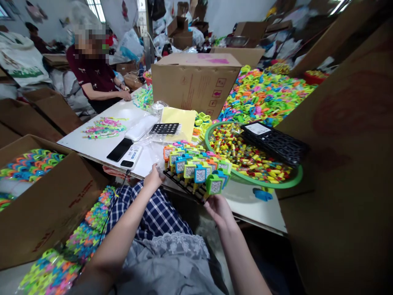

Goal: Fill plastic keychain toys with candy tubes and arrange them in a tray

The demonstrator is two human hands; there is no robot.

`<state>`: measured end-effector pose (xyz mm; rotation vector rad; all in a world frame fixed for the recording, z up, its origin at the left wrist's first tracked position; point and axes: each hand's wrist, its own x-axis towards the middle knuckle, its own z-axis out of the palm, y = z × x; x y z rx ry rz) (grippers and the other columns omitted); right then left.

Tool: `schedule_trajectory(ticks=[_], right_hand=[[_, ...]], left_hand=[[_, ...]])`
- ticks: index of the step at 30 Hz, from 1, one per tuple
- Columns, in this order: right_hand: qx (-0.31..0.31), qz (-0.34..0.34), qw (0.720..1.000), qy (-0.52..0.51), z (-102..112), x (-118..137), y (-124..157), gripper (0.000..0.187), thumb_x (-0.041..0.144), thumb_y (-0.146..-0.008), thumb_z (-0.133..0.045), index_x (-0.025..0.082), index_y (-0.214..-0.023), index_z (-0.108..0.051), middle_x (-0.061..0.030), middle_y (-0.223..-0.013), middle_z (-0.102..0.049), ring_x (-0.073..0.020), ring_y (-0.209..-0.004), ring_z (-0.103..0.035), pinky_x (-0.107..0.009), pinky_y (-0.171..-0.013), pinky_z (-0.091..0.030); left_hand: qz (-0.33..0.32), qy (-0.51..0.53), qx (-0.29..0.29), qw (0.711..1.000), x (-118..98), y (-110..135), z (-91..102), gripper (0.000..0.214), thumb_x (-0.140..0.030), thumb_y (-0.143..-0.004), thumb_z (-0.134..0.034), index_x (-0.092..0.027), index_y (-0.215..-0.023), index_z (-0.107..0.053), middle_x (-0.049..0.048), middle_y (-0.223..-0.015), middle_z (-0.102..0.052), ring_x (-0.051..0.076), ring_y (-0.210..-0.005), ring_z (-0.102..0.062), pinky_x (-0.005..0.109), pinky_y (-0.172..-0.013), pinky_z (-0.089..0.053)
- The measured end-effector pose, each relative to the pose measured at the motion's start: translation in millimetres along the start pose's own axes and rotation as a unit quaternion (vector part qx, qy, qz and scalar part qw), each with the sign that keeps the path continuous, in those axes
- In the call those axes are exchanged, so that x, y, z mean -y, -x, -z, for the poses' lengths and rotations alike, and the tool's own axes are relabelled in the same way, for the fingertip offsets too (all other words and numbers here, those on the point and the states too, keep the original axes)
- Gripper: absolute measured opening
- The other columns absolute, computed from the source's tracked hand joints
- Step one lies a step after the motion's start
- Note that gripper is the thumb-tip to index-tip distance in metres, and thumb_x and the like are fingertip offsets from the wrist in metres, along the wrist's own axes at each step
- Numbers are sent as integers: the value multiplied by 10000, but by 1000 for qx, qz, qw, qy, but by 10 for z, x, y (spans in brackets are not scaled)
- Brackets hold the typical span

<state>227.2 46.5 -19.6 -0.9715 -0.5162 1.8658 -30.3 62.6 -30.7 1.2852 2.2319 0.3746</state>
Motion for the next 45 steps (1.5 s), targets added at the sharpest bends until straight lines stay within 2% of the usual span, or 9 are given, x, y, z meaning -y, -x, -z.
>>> schedule_trajectory(ticks=[4,8,11,14,22,26,30,38,45], right_hand=[[-7,-20,1000,-22,-119,-89,-62,237,112,-501,-640,206,-685,-523,40,-596,-626,-122,-488,-589,-172,-364,-458],[-17,-4,999,-31,-136,-296,-137,293,115,-521,-636,223,-782,-560,36,-632,-651,-135,-497,-606,-183,-376,-442],[-28,8,999,-39,-87,-455,-182,309,124,-520,-650,218,-805,-573,32,-644,-668,-143,-540,-629,-191,-417,-470],[-35,10,998,-41,-51,-549,-198,313,163,-535,-699,215,-821,-582,26,-663,-682,-149,-570,-633,-218,-468,-508],[-58,2,998,-36,-69,-625,-176,415,188,-509,-752,218,-873,-555,28,-701,-694,-157,-577,-640,-220,-455,-490],[-74,-6,997,-25,-89,-643,-179,451,180,-499,-761,232,-882,-528,52,-673,-683,-150,-567,-639,-217,-461,-493],[-57,-13,998,-18,-80,-646,-184,474,212,-546,-762,248,-950,-518,44,-718,-697,-159,-599,-654,-248,-505,-529],[-20,-2,999,-37,-88,-667,-272,445,217,-608,-726,263,-998,-517,37,-754,-701,-160,-595,-649,-235,-473,-503],[-27,8,998,-55,-222,-580,-288,495,181,-550,-718,256,-997,-520,47,-714,-684,-156,-587,-640,-225,-468,-493]], left_hand=[[-25,0,-28,999,2,31,-14,760,-348,-776,-621,-188,-1392,-206,153,-1048,-655,325,-947,-640,384,-773,-450],[-65,28,-110,991,-32,-38,14,553,-235,-818,-545,-172,-1320,-321,173,-1200,-539,287,-1092,-563,361,-868,-423],[-91,53,-150,983,-79,-171,34,270,-153,-801,-528,-197,-1067,-510,124,-1102,-544,258,-1065,-550,343,-882,-409],[-112,93,-166,975,-117,-306,51,37,-174,-823,-510,-209,-815,-499,47,-861,-559,210,-894,-573,299,-792,-427],[-105,179,-234,950,-142,-303,68,191,-243,-902,-333,-235,-713,-359,-39,-620,-425,153,-632,-498,247,-599,-369],[-112,177,-257,944,-167,-308,126,264,-349,-878,-433,-231,-651,-367,-41,-579,-405,161,-597,-476,268,-595,-344],[-123,175,-299,930,-244,-423,271,132,-314,-831,-523,-216,-807,-438,-1,-743,-494,183,-735,-520,285,-682,-376],[-250,161,-201,933,-186,-330,334,47,-175,-821,-498,-221,-823,-510,11,-826,-549,165,-810,-544,269,-776,-431],[-129,158,-215,955,-9,-287,25,357,-153,-745,-576,-160,-1070,-429,122,-1088,-487,224,-996,-526,350,-865,-429]])
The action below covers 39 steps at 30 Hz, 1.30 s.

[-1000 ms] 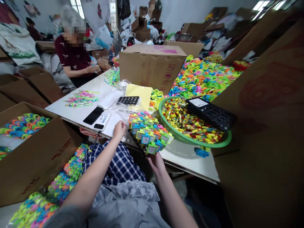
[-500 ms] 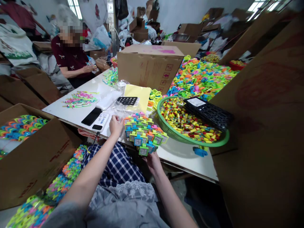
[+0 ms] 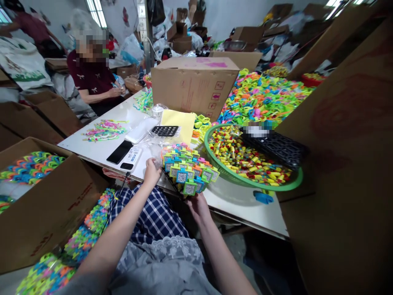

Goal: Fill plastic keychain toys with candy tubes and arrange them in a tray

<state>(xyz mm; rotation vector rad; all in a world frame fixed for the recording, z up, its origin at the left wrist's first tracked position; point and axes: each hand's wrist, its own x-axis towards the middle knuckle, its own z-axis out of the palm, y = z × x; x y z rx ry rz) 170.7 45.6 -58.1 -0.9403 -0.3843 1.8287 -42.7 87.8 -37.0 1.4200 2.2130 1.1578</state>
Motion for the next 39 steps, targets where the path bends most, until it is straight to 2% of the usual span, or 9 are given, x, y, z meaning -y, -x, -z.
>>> schedule_trajectory(ticks=[3,6,14,20,24,28,32,35,39], right_hand=[[-13,17,1000,0,-73,69,42,477,164,-534,-695,258,-967,-517,59,-690,-669,-151,-576,-628,-221,-458,-483],[-6,24,1000,4,-137,126,65,459,146,-514,-684,249,-931,-521,51,-721,-676,-158,-588,-630,-243,-474,-499],[-23,38,999,24,-215,175,24,348,184,-514,-683,228,-793,-481,61,-621,-636,-145,-536,-605,-213,-419,-440],[-14,42,999,7,-299,209,13,392,185,-485,-692,233,-806,-473,64,-651,-648,-148,-569,-623,-217,-448,-465],[-18,50,998,14,-375,202,-30,347,178,-496,-678,227,-749,-446,67,-602,-624,-126,-522,-589,-210,-443,-451],[-19,39,999,24,-350,124,-75,362,209,-531,-682,241,-818,-463,70,-637,-631,-121,-519,-579,-194,-415,-411],[-31,36,998,30,-214,11,-61,476,224,-531,-702,264,-949,-477,76,-711,-650,-126,-570,-601,-192,-435,-425],[-30,20,999,41,-95,-61,-48,505,248,-544,-718,264,-987,-476,61,-756,-668,-151,-636,-635,-229,-504,-477],[-27,1,998,55,-5,-109,-77,533,258,-554,-727,265,-1019,-467,41,-791,-684,-174,-695,-660,-242,-541,-486]], left_hand=[[63,-15,19,998,89,-37,-58,309,-208,-745,-594,-149,-1012,-450,115,-987,-531,236,-899,-562,363,-796,-443],[90,-12,58,994,113,-106,-69,107,-264,-779,-551,-182,-823,-498,50,-771,-564,222,-760,-582,333,-708,-444],[85,15,76,993,103,-217,-105,277,-350,-849,-383,-195,-670,-527,33,-652,-593,201,-677,-584,280,-608,-411],[60,1,114,992,129,-189,-131,163,-263,-751,-513,-192,-605,-535,11,-612,-581,195,-672,-582,262,-584,-377],[52,-20,125,991,75,-101,-150,175,-277,-775,-517,-201,-621,-548,29,-636,-596,209,-682,-591,283,-610,-388],[70,-44,86,993,44,-66,-113,85,-276,-780,-539,-202,-799,-574,74,-797,-634,239,-762,-610,307,-648,-417],[75,-62,-13,995,13,-161,-23,362,-257,-792,-541,-138,-1123,-455,188,-1122,-544,294,-979,-575,376,-781,-436],[32,-56,-50,997,-31,-282,26,338,-182,-794,-520,-141,-1123,-451,177,-1153,-514,297,-1076,-520,398,-874,-410],[-55,-18,-42,997,-65,-408,31,216,-110,-775,-519,-198,-973,-522,89,-1044,-557,246,-1024,-529,360,-890,-408]])
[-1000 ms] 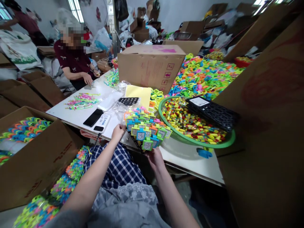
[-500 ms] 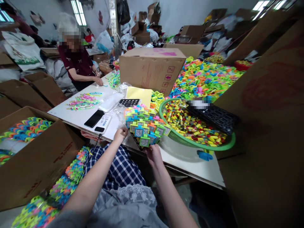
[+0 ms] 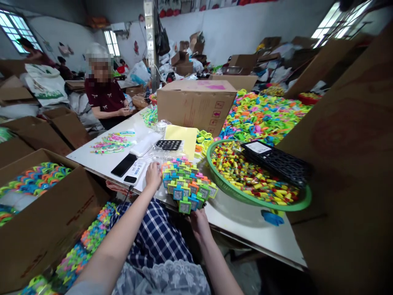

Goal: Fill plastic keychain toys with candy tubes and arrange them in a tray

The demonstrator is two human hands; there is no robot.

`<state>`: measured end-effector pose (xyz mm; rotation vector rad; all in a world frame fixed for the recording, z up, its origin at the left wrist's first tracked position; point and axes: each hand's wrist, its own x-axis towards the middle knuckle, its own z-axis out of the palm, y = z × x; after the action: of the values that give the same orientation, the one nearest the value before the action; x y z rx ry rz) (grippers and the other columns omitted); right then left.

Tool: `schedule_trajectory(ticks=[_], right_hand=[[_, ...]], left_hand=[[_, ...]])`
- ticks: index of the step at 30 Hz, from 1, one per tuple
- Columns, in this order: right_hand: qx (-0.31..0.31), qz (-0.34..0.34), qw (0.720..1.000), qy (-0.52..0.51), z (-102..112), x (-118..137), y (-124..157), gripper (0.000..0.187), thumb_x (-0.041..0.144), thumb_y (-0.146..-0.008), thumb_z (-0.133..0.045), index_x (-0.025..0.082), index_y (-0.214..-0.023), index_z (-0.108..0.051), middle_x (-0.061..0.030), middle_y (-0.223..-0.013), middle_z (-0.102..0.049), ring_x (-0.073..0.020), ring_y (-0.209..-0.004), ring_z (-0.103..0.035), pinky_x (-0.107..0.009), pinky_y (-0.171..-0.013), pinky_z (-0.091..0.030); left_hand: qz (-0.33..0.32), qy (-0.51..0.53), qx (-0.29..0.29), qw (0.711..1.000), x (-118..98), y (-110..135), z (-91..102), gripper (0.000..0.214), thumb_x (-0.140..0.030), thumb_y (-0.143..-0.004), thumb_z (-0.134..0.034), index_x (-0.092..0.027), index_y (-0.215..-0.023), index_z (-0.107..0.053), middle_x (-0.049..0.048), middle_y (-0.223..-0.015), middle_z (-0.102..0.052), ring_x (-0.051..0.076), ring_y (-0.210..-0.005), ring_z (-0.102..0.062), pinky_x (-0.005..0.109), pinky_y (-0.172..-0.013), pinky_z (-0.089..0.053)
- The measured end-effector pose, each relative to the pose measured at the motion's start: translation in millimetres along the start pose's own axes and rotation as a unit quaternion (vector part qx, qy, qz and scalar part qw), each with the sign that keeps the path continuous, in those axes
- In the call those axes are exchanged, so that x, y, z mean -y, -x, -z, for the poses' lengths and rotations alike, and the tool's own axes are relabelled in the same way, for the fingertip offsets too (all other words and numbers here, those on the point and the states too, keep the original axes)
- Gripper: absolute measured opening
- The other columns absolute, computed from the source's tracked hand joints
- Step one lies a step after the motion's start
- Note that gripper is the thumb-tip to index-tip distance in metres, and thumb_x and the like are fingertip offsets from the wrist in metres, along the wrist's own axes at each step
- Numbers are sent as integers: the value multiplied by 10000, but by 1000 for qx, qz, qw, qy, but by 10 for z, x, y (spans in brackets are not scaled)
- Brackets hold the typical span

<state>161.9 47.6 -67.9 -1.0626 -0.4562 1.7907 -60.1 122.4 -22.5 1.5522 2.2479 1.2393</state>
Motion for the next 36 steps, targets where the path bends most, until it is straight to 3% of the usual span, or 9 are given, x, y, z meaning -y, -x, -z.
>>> schedule_trajectory(ticks=[6,12,19,24,28,31,33,36], right_hand=[[-9,5,1000,-7,-45,23,-31,510,274,-533,-728,248,-965,-457,53,-759,-660,-144,-615,-629,-199,-463,-425],[20,8,1000,-4,-70,49,-34,505,259,-575,-718,263,-1002,-448,53,-773,-654,-143,-634,-628,-205,-477,-447],[32,-2,999,5,-101,-5,-86,522,239,-592,-704,254,-1051,-455,33,-762,-654,-165,-652,-649,-248,-534,-507],[101,-44,988,112,-162,138,-90,393,246,-646,-692,212,-991,-507,7,-776,-668,-142,-652,-654,-241,-571,-534],[156,-141,925,318,-189,430,-156,116,263,-813,-575,157,-809,-527,-24,-615,-643,-139,-536,-640,-236,-503,-530],[186,-178,867,427,-259,605,-224,251,276,-915,-431,154,-710,-508,-24,-496,-597,-130,-422,-586,-219,-425,-487],[211,-178,843,462,-295,679,-257,308,272,-942,-367,155,-694,-507,-20,-470,-582,-131,-406,-576,-219,-419,-479],[246,-170,800,520,-236,811,-240,296,229,-929,-373,147,-690,-528,-15,-488,-591,-131,-420,-583,-220,-436,-477]], left_hand=[[-28,76,-32,996,52,-7,-23,58,-198,-854,-439,-200,-832,-492,41,-835,-547,187,-820,-549,297,-753,-445],[-36,104,-32,993,-43,-32,47,157,-294,-837,-493,-209,-709,-461,-29,-650,-466,146,-630,-471,251,-616,-369],[-81,163,33,983,-76,62,154,194,-364,-815,-516,-209,-700,-496,-26,-654,-492,147,-659,-486,252,-648,-380],[-36,209,16,977,91,179,154,169,-372,-807,-505,-209,-762,-504,-19,-686,-502,148,-663,-499,254,-641,-399],[-2,243,-6,970,214,182,109,222,-407,-778,-515,-210,-880,-499,4,-786,-545,155,-736,-553,265,-693,-444],[13,250,-10,968,256,155,72,272,-421,-751,-542,-204,-910,-506,20,-817,-566,163,-754,-568,277,-707,-456],[17,245,-8,969,263,137,57,279,-426,-742,-554,-202,-905,-521,26,-823,-577,168,-752,-567,281,-702,-456],[17,236,-2,972,257,126,50,270,-429,-746,-554,-204,-893,-541,26,-827,-588,171,-744,-564,282,-683,-452]])
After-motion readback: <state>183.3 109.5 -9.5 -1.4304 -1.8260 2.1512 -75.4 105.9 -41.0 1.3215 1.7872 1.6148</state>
